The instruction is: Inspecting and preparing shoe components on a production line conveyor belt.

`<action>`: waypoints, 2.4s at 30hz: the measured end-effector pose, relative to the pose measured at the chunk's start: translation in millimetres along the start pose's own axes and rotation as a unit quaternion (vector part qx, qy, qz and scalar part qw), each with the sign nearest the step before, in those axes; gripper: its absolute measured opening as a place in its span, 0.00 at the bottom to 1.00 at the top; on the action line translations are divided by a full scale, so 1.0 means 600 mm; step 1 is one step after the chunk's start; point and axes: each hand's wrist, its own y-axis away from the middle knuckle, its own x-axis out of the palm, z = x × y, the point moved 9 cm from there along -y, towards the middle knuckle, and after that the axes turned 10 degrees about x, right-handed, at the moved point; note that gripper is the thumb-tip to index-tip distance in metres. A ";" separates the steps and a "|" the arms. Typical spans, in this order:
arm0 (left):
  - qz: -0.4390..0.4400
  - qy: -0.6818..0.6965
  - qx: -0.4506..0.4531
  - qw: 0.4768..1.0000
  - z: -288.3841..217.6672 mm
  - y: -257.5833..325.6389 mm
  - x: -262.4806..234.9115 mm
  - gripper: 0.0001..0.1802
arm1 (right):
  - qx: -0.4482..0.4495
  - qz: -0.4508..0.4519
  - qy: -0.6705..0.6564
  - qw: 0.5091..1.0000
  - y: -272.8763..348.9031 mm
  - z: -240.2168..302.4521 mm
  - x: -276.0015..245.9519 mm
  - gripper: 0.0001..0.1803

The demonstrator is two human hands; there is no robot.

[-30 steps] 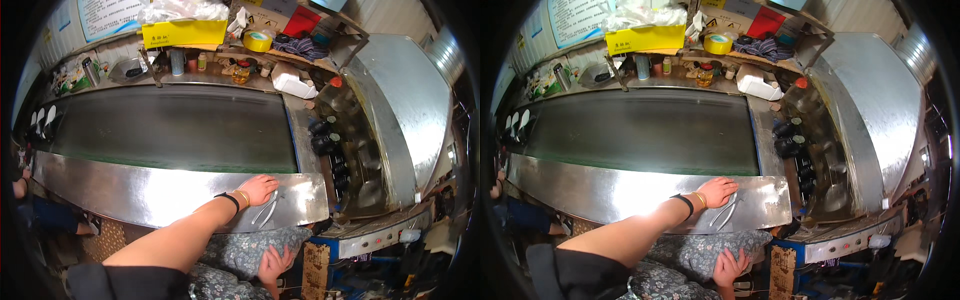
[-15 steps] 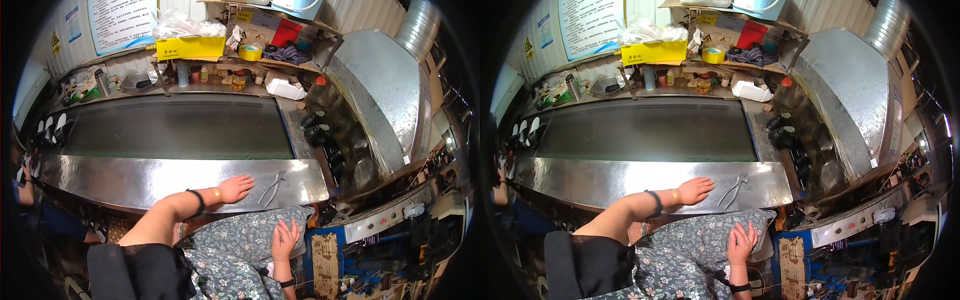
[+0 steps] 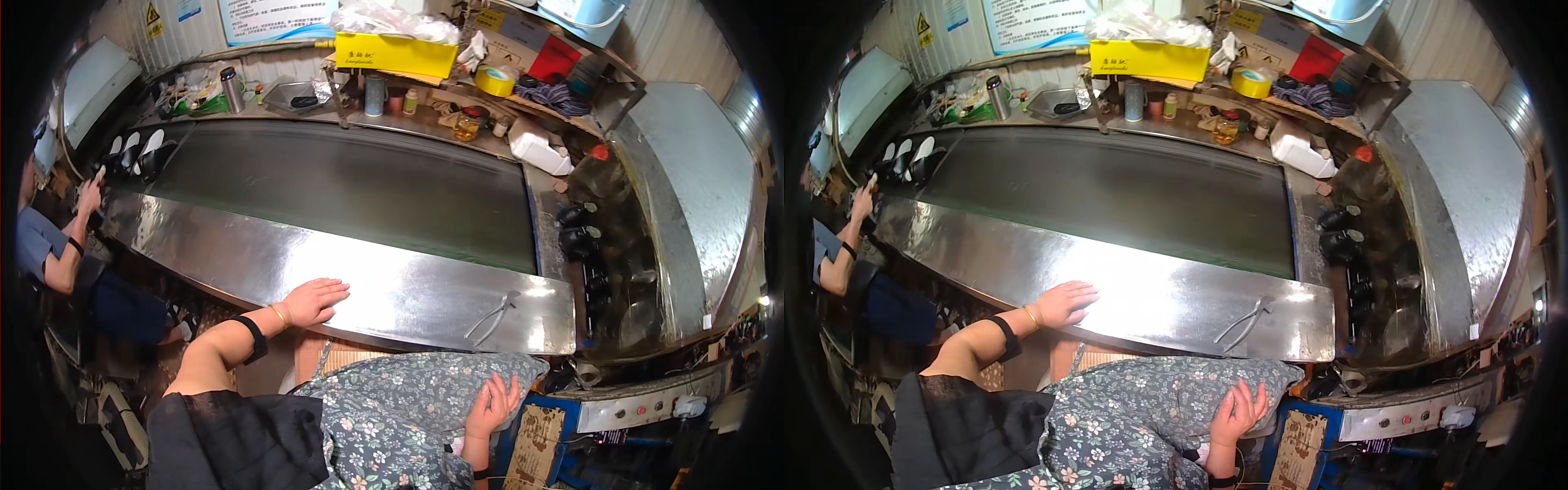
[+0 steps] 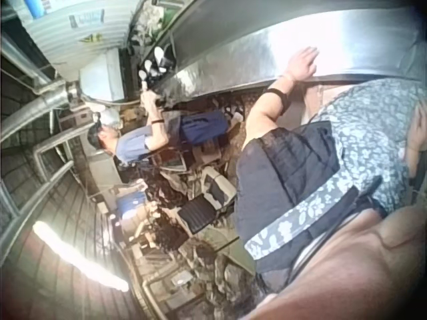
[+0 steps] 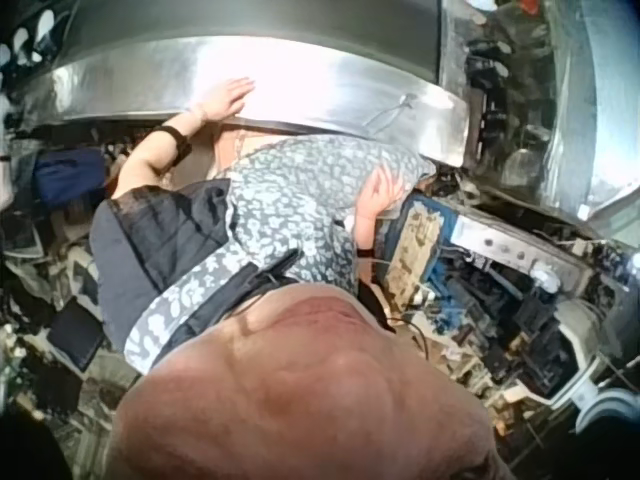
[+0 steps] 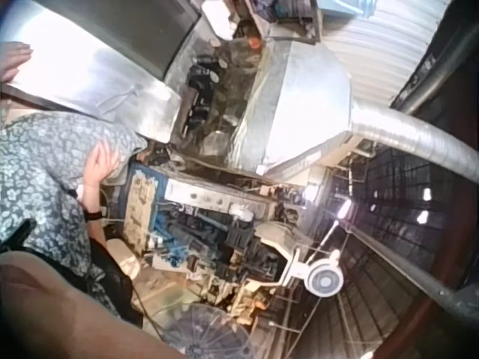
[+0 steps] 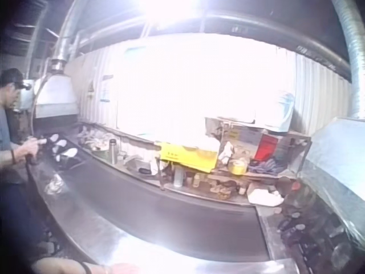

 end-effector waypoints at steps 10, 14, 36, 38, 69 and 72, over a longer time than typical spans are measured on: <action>-0.010 0.026 -0.012 1.000 0.006 -0.005 -0.007 0.25 | 0.022 -0.018 0.042 0.999 -0.011 0.003 0.013 0.07; -0.029 0.065 -0.007 0.997 0.025 0.003 -0.011 0.22 | 0.019 -0.016 0.047 0.999 -0.011 0.007 0.012 0.07; -0.249 -0.212 -0.384 0.864 0.507 -0.046 -0.222 0.44 | 0.011 -0.005 0.112 0.994 -0.040 0.057 0.036 0.02; -0.173 -0.162 -0.475 0.847 0.565 -0.012 -0.216 0.54 | 0.020 -0.007 0.118 0.993 -0.041 0.058 0.033 0.02; -0.357 0.506 -0.055 0.784 0.102 -0.168 -0.426 0.32 | 0.039 0.139 -0.149 0.978 -0.133 0.188 -0.039 0.24; -0.306 0.629 0.051 0.713 -0.018 -0.280 -0.391 0.54 | -0.068 0.137 -0.248 0.957 -0.177 0.298 -0.106 0.47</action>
